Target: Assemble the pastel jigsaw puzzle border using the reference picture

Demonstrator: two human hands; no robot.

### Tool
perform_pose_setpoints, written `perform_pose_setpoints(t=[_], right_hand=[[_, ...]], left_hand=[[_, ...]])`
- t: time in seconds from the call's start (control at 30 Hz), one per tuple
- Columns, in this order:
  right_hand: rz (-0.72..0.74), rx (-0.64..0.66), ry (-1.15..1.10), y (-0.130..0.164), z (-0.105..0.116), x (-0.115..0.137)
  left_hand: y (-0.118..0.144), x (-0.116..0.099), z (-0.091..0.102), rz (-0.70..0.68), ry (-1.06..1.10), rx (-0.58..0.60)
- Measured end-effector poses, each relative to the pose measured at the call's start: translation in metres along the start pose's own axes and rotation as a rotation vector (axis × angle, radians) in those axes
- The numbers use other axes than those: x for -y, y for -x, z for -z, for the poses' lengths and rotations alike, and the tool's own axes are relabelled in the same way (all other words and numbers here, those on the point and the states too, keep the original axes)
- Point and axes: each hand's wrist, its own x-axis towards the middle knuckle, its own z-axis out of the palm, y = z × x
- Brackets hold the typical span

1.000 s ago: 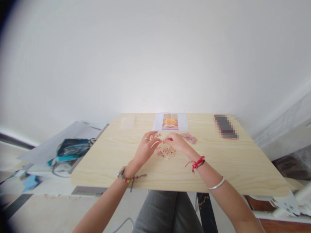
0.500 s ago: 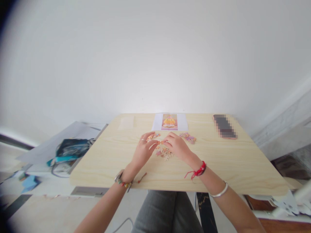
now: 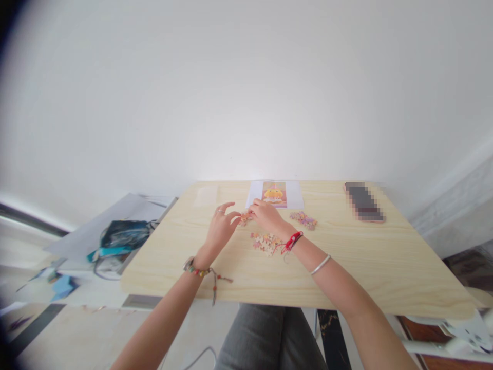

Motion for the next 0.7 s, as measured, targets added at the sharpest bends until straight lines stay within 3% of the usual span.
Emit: perform_pose_setpoints(t=[0.17,0.3,0.53,0.7], right_hand=[[-0.096,0.051,-0.002,-0.010,-0.012,-0.013],[-0.118,0.083,-0.051,-0.006,-0.012,-0.017],[-0.079,0.077,-0.145,0.032,0.010,-0.014],[-0.052,0.183,-0.147,0.050,0.015,-0.003]], left_hand=[[-0.012,0.006,-0.010,-0.027,-0.009,-0.005],[-0.006,0.000,-0.006,-0.025,0.019,-0.042],[0.029,-0.017,0.001,-0.095,0.139,0.142],[0.028,-0.024,-0.003,-0.113,0.187,0.222]])
